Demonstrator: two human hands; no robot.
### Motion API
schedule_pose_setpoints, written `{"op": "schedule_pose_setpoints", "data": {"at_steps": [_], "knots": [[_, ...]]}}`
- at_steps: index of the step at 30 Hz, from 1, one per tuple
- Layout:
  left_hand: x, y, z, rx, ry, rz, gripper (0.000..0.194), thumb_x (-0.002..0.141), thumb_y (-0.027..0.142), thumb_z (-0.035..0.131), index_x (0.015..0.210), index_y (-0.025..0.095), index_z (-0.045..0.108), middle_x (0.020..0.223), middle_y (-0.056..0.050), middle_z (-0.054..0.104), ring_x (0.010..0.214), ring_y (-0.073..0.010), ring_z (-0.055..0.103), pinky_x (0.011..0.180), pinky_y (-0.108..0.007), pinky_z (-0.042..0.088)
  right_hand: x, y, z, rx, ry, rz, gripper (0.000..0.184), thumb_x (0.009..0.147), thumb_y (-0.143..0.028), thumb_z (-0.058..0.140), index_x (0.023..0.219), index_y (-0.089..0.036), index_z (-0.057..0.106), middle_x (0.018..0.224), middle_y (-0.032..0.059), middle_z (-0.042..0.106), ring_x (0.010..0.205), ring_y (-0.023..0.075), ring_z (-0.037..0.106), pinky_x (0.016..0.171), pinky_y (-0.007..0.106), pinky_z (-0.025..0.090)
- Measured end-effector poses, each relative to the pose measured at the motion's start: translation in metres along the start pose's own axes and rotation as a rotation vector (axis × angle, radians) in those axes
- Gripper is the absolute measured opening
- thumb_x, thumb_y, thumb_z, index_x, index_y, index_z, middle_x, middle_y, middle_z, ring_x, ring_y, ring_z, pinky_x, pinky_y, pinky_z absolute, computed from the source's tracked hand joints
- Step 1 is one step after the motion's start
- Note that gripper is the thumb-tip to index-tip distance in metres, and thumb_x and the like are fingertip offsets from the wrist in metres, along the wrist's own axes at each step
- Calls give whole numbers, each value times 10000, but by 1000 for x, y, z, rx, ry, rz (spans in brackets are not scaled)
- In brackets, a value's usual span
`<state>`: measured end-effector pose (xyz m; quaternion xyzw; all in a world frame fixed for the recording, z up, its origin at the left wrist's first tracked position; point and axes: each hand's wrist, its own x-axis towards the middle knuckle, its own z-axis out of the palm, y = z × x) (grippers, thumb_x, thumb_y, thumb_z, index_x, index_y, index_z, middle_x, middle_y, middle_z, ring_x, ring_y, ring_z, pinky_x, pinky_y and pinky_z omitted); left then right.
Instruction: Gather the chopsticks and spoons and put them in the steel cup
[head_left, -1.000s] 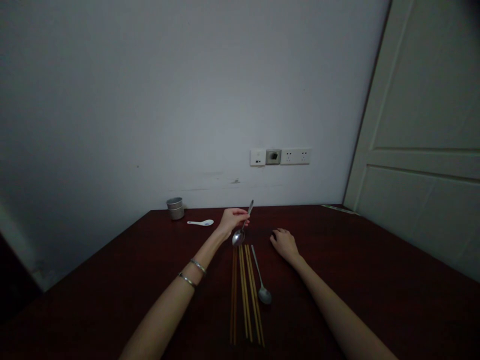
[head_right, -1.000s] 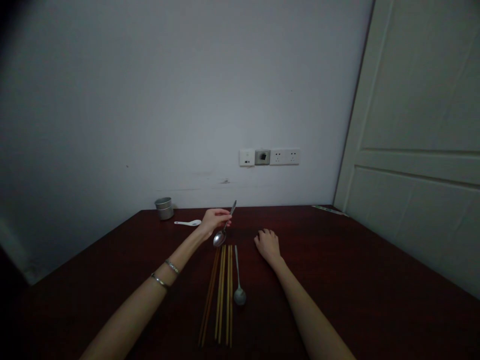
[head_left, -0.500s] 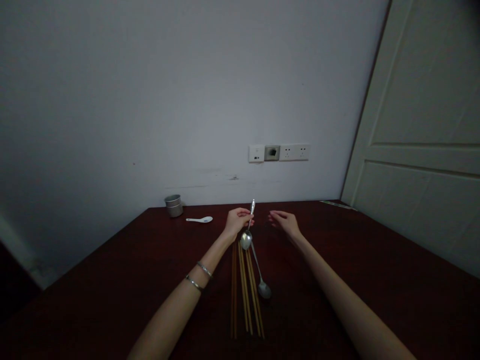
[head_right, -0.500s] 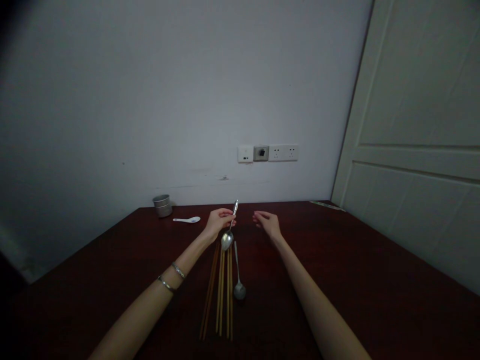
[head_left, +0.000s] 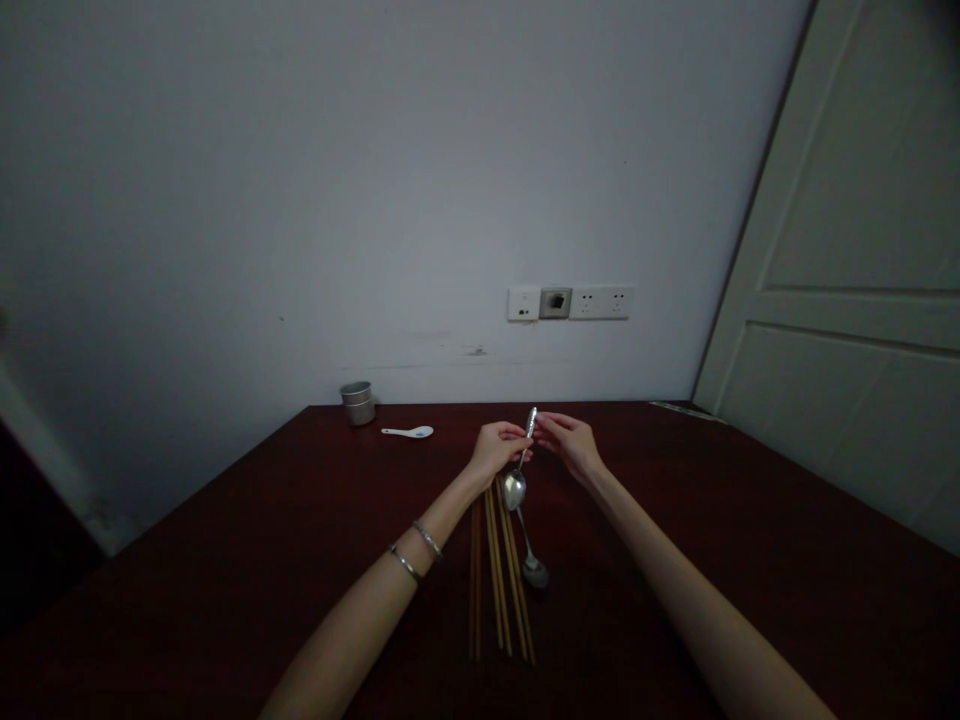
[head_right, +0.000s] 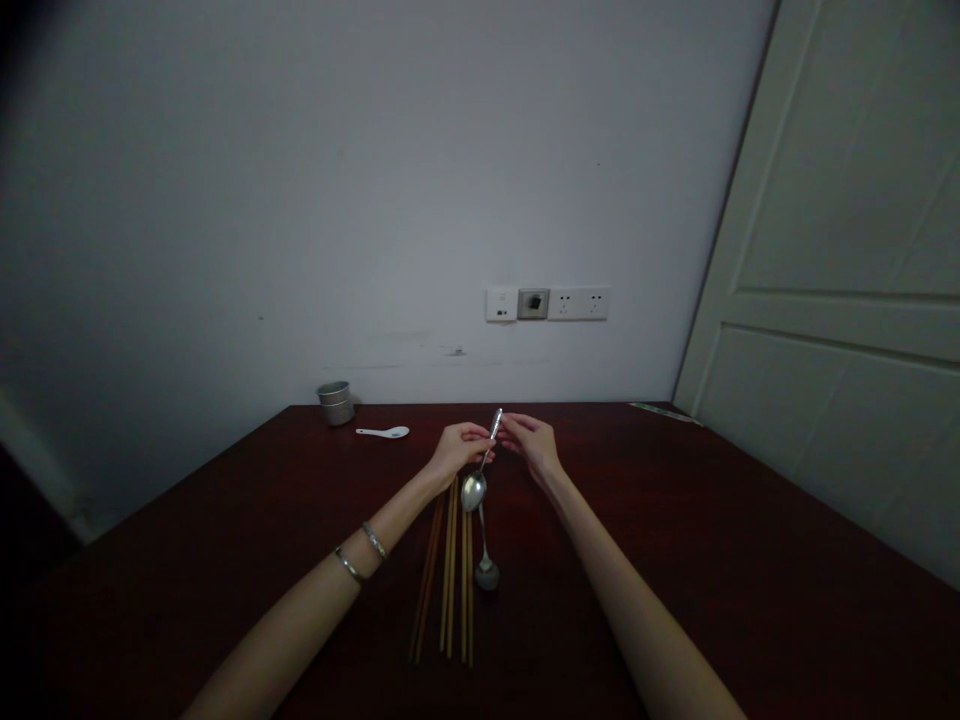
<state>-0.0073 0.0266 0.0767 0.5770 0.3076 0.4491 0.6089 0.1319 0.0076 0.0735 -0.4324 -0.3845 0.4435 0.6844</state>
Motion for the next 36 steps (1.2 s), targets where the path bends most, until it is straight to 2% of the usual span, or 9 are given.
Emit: {"op": "schedule_pose_setpoints", "data": {"at_steps": [7,12,16,22,26,30,36], "knots": [[1,-9,2,38,-59,-20,191,606,151,711,708,97,559,603,-24,609,472,-100,589,484,-212,480,-1,1,-1,-21,-4,11,321,503,-337,767,724,-131,662,583,3,635,495,73,569,509,179,490],[6,-9,-11,122,-125,20,242,636,277,698,768,100,598,650,-41,613,546,-104,594,476,-193,483,2,-2,-8,4,35,-1,304,511,-316,768,726,-127,665,581,4,638,472,50,543,498,154,479],[16,-14,-34,129,-23,16,258,683,336,650,785,105,593,647,-34,595,538,-99,585,441,-177,471,6,4,-16,-57,64,73,262,513,-235,771,722,-121,663,567,3,635,440,45,533,441,134,464],[27,-37,-84,137,204,-37,235,722,345,605,737,112,579,609,-31,580,472,-89,555,400,-171,449,6,25,-16,-258,29,188,166,543,-158,749,672,-111,654,469,-8,597,361,50,502,370,139,449],[29,-49,-112,63,264,-96,219,752,324,575,710,109,565,549,-18,558,441,-88,538,431,-199,470,7,35,-18,-309,33,245,134,559,-145,736,650,-118,641,433,-22,576,332,45,488,344,130,436],[30,-51,-122,-36,234,-119,206,781,307,535,727,110,562,543,-15,555,457,-102,548,465,-239,491,9,44,-21,-318,24,277,125,568,-156,730,643,-122,635,428,-26,570,332,47,490,347,134,438],[25,-48,-119,-42,202,-87,214,783,299,521,717,99,561,535,-16,554,449,-89,539,463,-212,478,15,58,-21,-387,-8,269,104,576,-160,716,627,-117,637,413,-35,555,324,41,476,342,131,427]]}}
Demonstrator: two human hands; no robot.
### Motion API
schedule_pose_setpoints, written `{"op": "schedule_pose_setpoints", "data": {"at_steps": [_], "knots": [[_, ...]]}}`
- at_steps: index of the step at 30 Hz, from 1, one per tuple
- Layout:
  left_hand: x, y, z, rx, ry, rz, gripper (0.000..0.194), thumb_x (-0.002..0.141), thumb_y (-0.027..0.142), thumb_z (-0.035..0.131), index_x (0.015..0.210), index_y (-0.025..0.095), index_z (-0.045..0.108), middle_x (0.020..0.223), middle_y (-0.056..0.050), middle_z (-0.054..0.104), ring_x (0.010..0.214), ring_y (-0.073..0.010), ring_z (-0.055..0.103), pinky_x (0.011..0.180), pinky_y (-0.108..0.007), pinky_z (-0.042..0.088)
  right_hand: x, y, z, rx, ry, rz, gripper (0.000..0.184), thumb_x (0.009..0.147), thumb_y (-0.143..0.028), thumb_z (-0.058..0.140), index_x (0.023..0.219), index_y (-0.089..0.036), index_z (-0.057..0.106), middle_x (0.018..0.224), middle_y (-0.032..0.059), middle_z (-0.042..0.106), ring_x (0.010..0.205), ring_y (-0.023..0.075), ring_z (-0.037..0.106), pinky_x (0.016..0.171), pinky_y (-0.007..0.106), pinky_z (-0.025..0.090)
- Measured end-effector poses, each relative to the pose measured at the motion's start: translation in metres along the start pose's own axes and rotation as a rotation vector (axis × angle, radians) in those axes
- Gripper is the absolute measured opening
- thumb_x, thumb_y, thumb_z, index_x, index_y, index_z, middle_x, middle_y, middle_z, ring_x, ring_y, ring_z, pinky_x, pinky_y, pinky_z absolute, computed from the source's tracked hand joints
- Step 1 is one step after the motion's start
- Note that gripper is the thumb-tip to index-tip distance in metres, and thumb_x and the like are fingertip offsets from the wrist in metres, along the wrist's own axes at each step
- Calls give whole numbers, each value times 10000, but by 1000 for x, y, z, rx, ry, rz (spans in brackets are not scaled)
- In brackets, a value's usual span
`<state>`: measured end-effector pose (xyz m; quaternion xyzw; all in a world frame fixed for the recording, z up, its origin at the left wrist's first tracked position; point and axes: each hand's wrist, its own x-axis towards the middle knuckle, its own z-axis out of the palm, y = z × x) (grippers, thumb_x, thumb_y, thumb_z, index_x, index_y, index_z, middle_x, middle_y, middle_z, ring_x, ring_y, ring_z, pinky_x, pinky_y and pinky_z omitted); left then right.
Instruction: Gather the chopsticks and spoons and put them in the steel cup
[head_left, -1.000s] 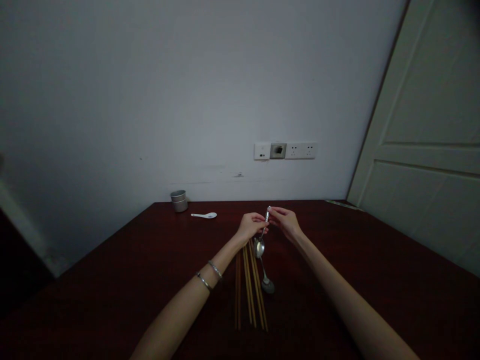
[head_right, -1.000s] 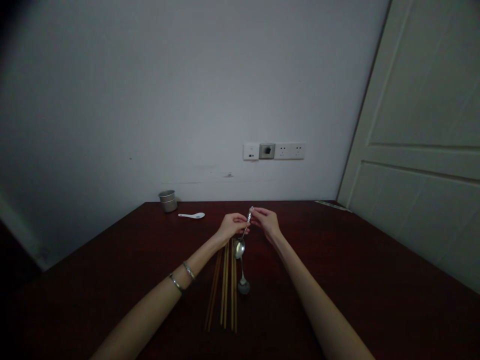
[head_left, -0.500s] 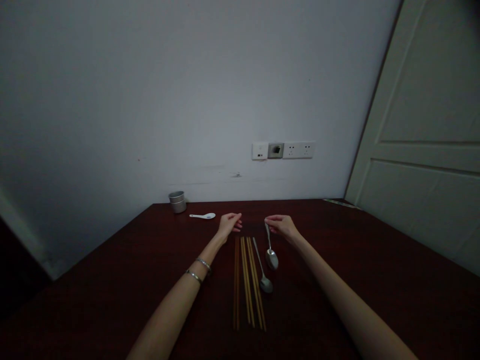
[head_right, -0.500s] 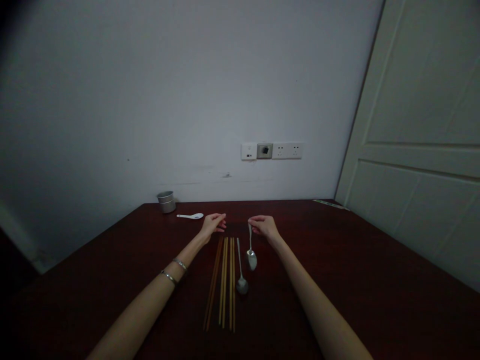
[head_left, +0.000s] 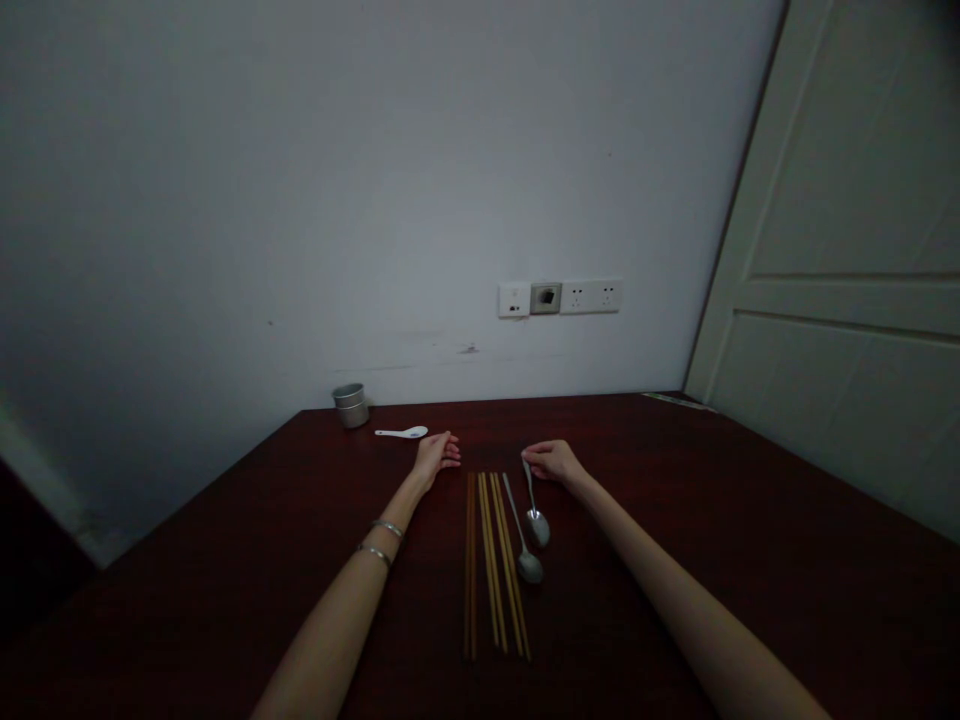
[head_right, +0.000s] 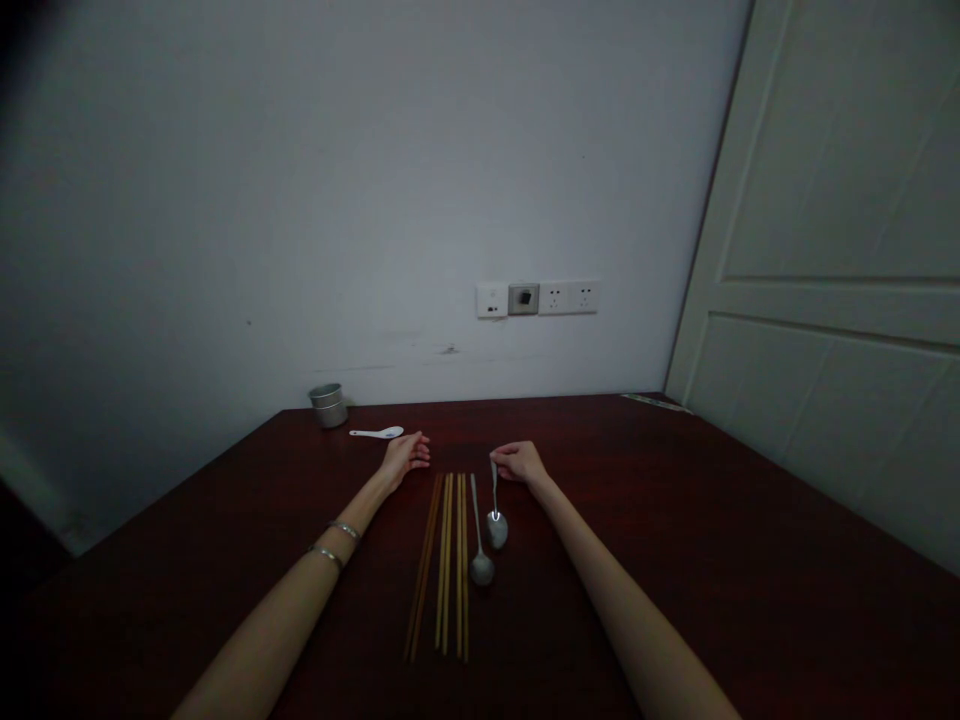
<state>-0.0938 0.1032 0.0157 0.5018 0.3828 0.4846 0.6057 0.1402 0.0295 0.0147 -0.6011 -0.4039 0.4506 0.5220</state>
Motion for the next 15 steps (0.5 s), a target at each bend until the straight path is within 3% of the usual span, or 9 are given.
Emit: {"op": "schedule_pose_setpoints", "data": {"at_steps": [15], "knots": [[2,-1,0,-5,32,-26,199,790,284,497,702,116,558,516,-2,537,435,-89,524,469,-224,474,0,7,3,-348,53,-189,68,518,-162,717,519,-153,649,382,-30,551,335,67,478,320,142,363]]}}
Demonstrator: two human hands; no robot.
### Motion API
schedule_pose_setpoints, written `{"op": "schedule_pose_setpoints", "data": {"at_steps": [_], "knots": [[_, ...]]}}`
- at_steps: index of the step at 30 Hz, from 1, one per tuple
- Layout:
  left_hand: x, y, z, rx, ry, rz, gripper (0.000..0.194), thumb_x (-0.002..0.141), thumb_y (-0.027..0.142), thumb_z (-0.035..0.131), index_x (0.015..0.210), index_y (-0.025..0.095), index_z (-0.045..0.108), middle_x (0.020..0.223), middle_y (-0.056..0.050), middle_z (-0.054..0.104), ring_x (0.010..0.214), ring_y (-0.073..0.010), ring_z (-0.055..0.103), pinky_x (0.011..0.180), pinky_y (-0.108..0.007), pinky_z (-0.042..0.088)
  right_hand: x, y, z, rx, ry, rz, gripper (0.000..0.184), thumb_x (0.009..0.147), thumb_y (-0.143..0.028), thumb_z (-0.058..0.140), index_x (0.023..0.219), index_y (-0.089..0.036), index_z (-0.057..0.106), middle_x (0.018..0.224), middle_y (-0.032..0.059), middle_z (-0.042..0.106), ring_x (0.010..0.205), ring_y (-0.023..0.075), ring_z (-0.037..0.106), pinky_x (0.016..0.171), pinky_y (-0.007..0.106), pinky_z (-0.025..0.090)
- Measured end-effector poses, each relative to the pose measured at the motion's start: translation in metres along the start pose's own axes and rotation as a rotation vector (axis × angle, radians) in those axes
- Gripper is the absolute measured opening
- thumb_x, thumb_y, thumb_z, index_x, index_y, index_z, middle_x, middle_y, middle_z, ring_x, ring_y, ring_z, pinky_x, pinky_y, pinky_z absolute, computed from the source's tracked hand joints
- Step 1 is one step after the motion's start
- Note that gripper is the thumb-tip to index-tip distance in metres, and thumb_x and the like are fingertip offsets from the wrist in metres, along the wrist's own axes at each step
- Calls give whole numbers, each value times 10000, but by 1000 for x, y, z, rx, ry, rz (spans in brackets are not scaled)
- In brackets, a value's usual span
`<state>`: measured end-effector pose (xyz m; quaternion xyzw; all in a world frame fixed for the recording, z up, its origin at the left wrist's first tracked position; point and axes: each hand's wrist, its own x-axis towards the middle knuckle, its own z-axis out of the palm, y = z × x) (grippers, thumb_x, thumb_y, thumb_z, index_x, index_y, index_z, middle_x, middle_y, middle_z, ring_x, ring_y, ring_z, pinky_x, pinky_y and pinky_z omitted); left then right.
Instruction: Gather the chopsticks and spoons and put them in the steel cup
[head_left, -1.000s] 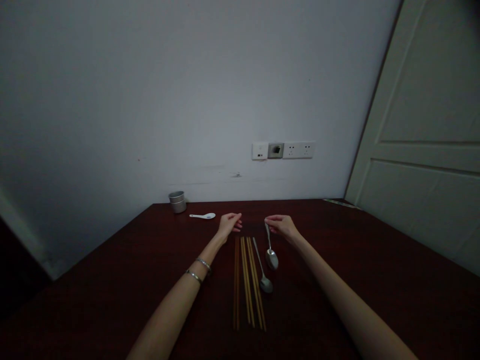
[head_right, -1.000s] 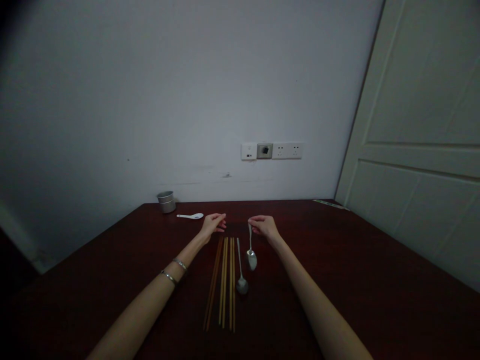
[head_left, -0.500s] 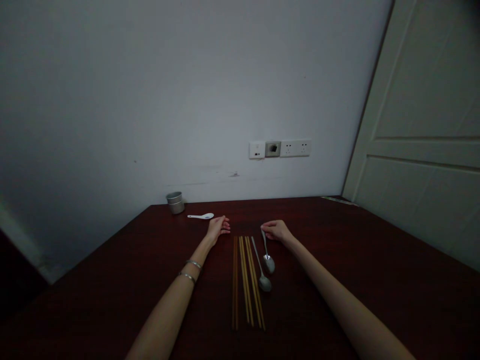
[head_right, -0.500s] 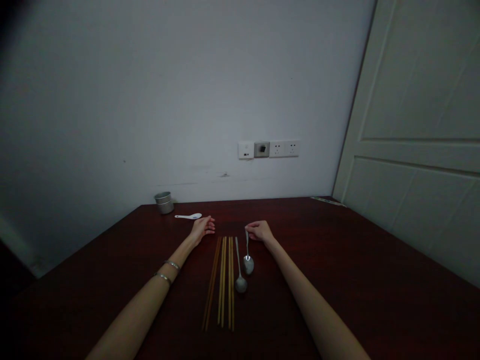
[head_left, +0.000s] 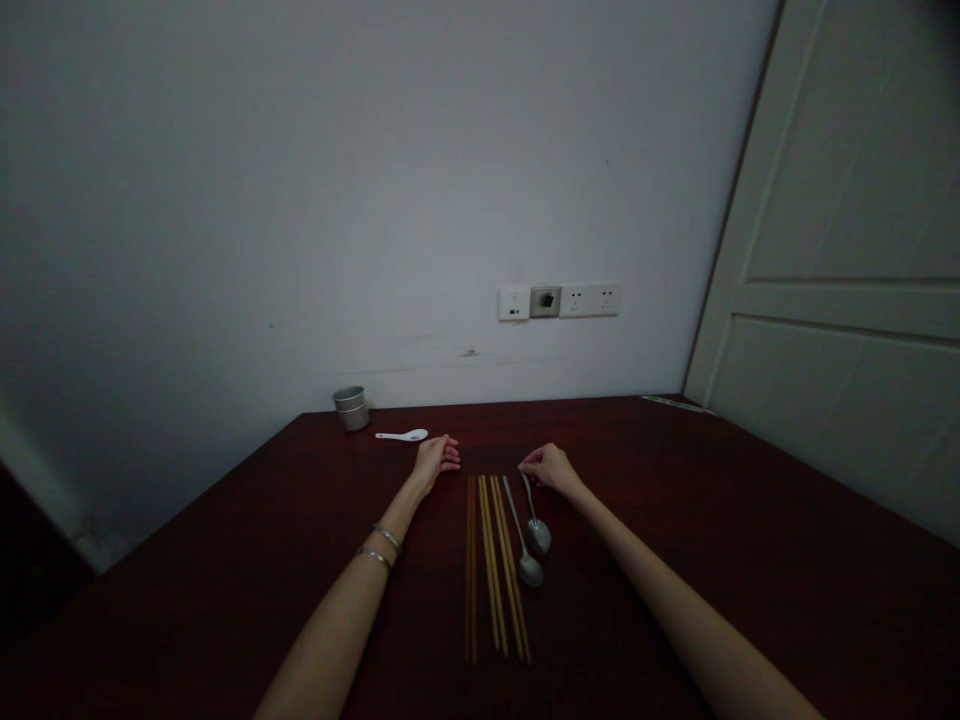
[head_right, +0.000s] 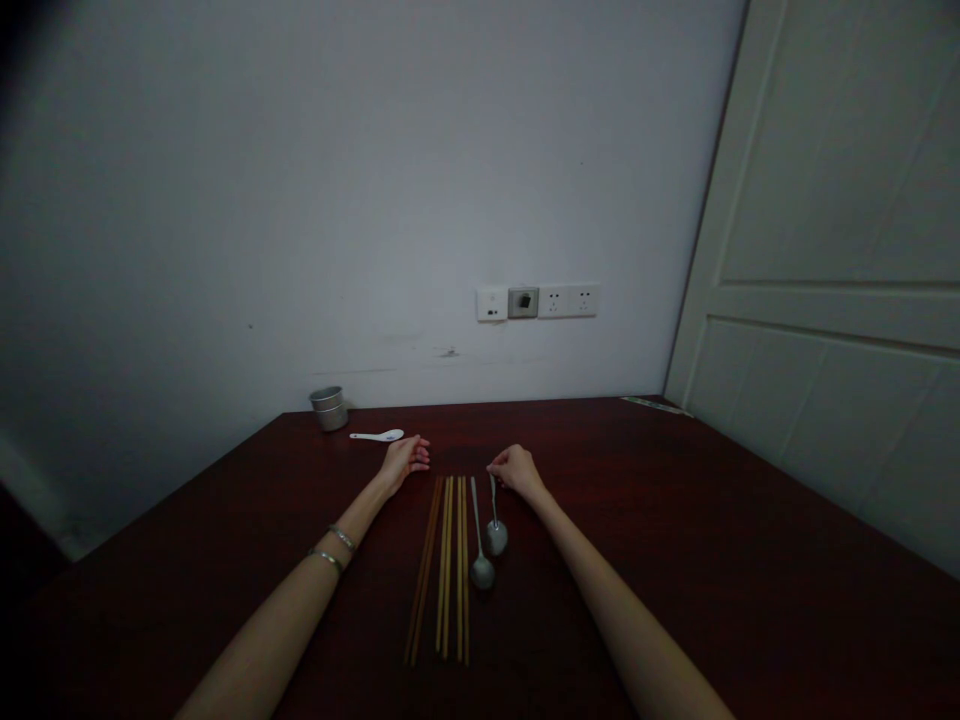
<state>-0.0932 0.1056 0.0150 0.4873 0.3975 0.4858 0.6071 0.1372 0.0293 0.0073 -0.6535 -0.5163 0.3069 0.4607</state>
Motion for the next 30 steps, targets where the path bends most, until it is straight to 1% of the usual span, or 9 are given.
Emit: {"op": "schedule_pose_setpoints", "data": {"at_steps": [7,13,17,20,26,30], "knots": [[0,-1,-1,-13,-15,17,204,812,248,450,709,106,554,521,-8,537,435,-93,524,459,-234,478,-4,-3,1,-103,0,-31,72,514,-141,708,487,-151,642,355,-29,533,293,62,447,308,148,323],[1,-2,-2,-18,-20,19,201,801,261,472,719,101,563,528,-14,545,441,-89,529,470,-228,479,-7,-4,2,-154,-21,-68,87,516,-159,715,494,-145,632,379,-19,553,303,68,472,315,146,353],[1,-2,-2,-10,-11,15,203,791,274,490,711,104,566,525,-13,543,440,-91,530,471,-231,480,-8,-2,4,-83,-31,-39,108,497,-141,724,490,-145,617,358,-32,534,280,63,455,287,140,340],[0,-2,-2,-14,-9,24,201,789,270,490,709,102,568,521,-15,543,435,-90,527,468,-227,477,-8,-1,4,-19,-38,-54,138,482,-121,731,470,-148,596,334,-44,512,256,52,433,269,129,314],[2,-4,-3,-14,-25,32,192,798,261,473,723,109,565,536,-14,545,452,-93,531,473,-232,482,-9,-1,4,-105,-42,-69,138,522,-154,725,505,-140,589,371,-21,547,277,81,484,284,141,345],[2,-5,-4,-15,-35,39,194,806,250,461,730,102,561,537,-18,541,457,-95,530,468,-233,486,-10,-2,6,-112,-57,-67,137,539,-136,710,512,-142,575,380,-21,548,279,96,501,268,142,355]]}}
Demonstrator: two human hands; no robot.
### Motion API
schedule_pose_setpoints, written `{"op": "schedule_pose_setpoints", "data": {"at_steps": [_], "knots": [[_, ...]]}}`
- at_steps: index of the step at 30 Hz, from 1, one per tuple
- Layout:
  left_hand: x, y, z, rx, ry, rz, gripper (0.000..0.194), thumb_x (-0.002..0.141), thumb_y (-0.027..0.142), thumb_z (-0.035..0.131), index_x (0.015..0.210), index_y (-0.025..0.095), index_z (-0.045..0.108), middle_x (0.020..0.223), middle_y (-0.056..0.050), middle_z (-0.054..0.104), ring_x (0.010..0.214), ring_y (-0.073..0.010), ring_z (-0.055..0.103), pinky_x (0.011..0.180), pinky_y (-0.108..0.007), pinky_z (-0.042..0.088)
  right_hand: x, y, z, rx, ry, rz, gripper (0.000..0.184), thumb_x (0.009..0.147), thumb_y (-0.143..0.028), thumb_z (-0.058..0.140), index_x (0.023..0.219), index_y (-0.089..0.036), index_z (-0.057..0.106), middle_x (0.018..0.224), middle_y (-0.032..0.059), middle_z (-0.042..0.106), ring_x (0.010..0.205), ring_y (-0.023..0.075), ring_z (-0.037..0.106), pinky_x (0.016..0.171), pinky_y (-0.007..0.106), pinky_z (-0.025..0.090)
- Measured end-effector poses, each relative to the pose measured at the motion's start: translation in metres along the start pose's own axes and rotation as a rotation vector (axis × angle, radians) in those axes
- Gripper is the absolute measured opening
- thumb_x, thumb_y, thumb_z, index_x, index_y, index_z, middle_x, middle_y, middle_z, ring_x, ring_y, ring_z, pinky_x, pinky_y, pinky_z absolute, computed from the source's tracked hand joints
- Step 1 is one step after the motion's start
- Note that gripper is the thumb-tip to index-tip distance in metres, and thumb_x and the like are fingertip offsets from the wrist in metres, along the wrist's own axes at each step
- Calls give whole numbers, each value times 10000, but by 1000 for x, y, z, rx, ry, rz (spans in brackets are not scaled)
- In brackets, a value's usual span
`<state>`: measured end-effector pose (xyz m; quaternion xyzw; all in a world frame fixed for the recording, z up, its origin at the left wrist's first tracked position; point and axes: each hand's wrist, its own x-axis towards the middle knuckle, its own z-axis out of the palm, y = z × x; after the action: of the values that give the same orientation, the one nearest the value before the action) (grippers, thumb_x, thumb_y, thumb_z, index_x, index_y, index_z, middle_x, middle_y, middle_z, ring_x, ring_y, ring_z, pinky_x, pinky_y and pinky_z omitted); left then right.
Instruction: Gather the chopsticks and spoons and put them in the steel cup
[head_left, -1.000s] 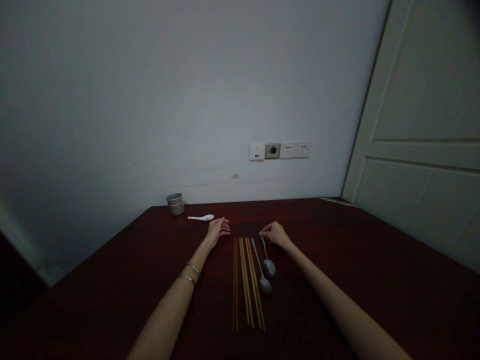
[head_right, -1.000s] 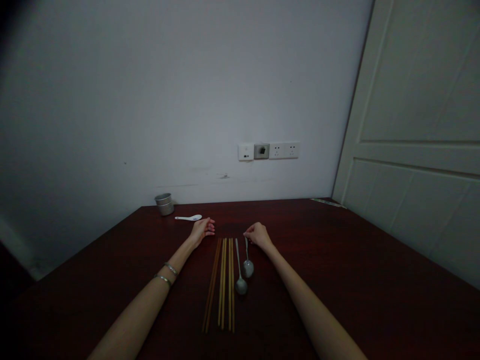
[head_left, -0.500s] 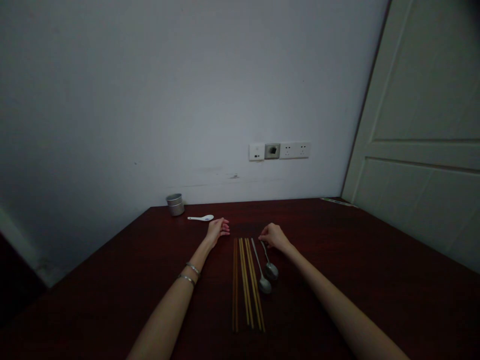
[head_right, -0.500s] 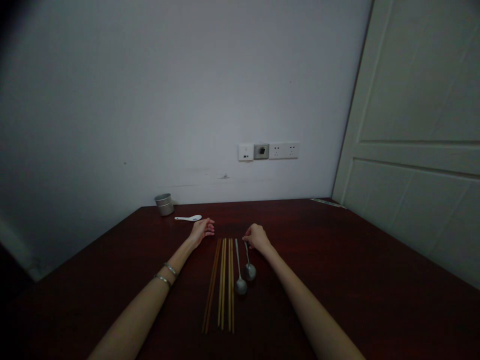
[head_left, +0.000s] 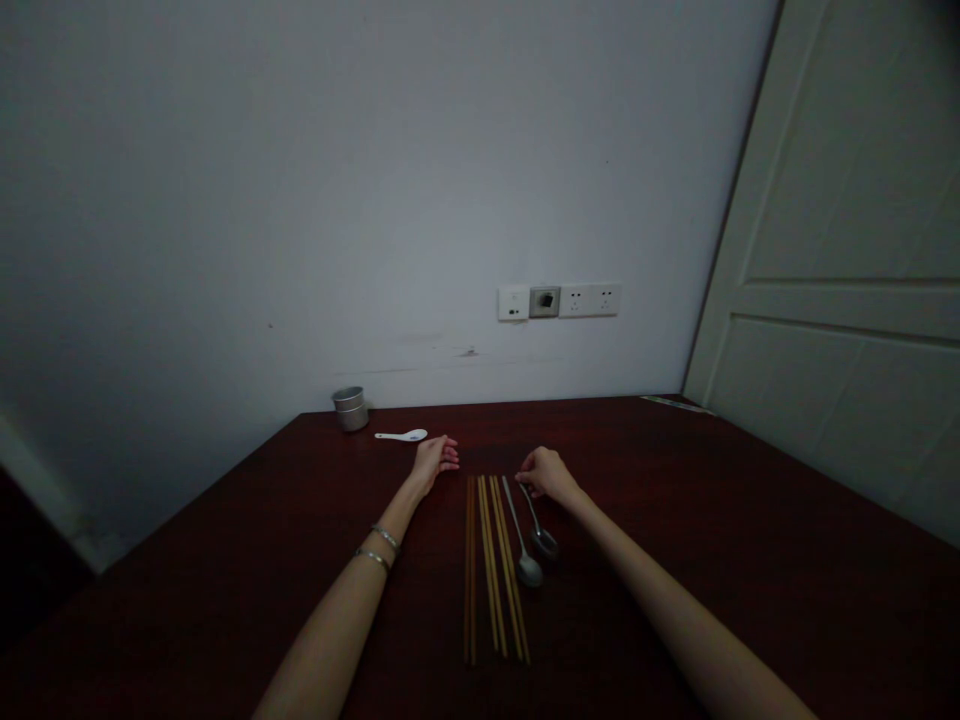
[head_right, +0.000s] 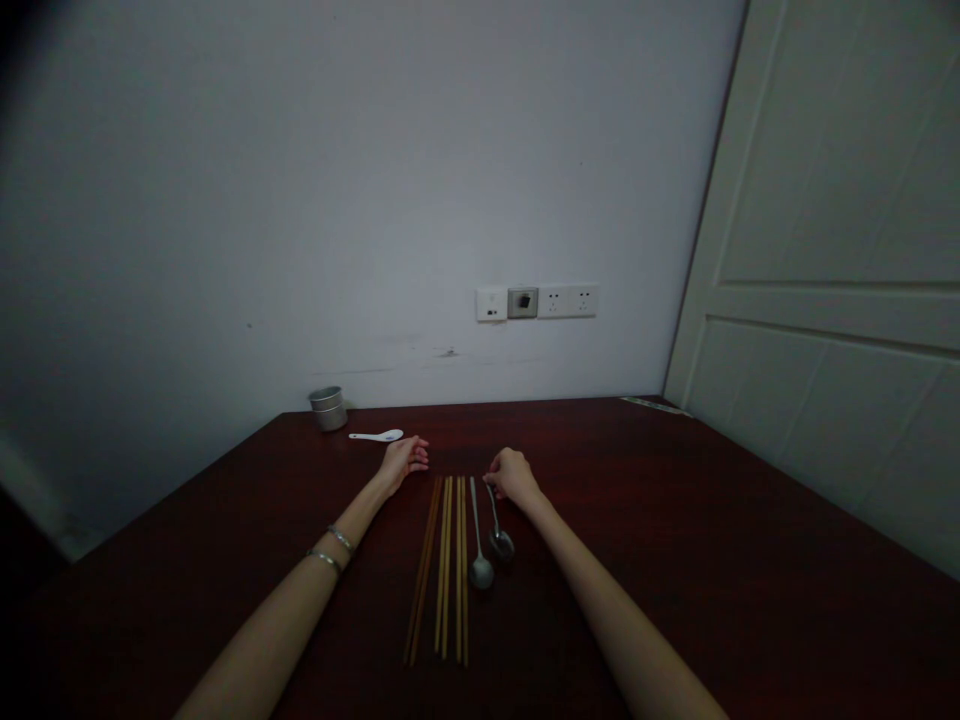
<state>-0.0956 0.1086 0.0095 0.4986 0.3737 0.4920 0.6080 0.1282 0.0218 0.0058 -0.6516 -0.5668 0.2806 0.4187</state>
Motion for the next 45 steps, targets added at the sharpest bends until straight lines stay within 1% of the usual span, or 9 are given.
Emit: {"op": "schedule_pose_setpoints", "data": {"at_steps": [14,17,20,24,28,36,40,43,45], "knots": [[-3,3,2,-6,7,3,191,780,254,483,703,97,562,520,-11,537,438,-96,526,458,-241,481,-1,-5,0,-115,-83,42,119,629,-222,668,587,-127,609,447,-2,580,361,93,546,337,142,401],[-3,3,2,-7,4,3,190,775,256,487,703,97,563,523,-13,542,441,-95,527,460,-237,478,3,-5,-7,-133,-22,51,167,685,-295,623,646,-134,635,497,18,606,422,114,576,409,174,436],[-3,3,2,-10,-1,4,187,770,256,492,706,97,566,527,-14,547,442,-95,530,464,-237,478,6,-1,-23,-285,142,-72,211,749,-308,543,746,-141,673,697,68,666,655,168,636,613,228,471],[-3,3,2,-12,3,1,194,778,257,480,711,96,563,516,-11,542,438,-98,527,458,-242,477,8,18,-44,-567,318,-170,292,807,-259,441,947,-124,658,1062,136,596,1011,210,533,888,282,363],[-3,4,2,-12,0,4,193,777,261,481,708,99,560,516,-11,544,433,-98,529,458,-239,474,5,38,-51,-771,321,-17,360,828,-306,396,1086,-155,597,1264,156,448,1151,268,406,926,374,306],[0,4,7,53,42,-40,200,784,255,448,700,107,554,517,-8,534,431,-91,523,464,-236,475,1,38,-46,-864,279,39,389,844,-324,335,1121,-176,565,1219,115,504,1150,298,388,912,416,288],[5,40,13,204,143,40,197,766,263,444,723,120,572,552,-12,553,451,-89,531,470,-214,458,0,39,-46,-879,296,28,385,840,-317,332,1103,-171,573,1190,118,525,1127,292,408,904,412,296],[6,88,5,401,263,244,224,747,273,432,716,122,595,620,-35,594,514,-110,556,509,-224,454,0,39,-46,-897,295,10,379,839,-308,328,1090,-171,577,1164,121,539,1102,279,428,892,400,307],[4,117,-11,632,365,460,247,734,307,450,715,128,619,678,-51,626,614,-139,582,585,-241,456,-1,39,-46,-903,293,5,379,840,-308,324,1088,-171,577,1163,122,538,1095,278,431,888,399,308]]}}
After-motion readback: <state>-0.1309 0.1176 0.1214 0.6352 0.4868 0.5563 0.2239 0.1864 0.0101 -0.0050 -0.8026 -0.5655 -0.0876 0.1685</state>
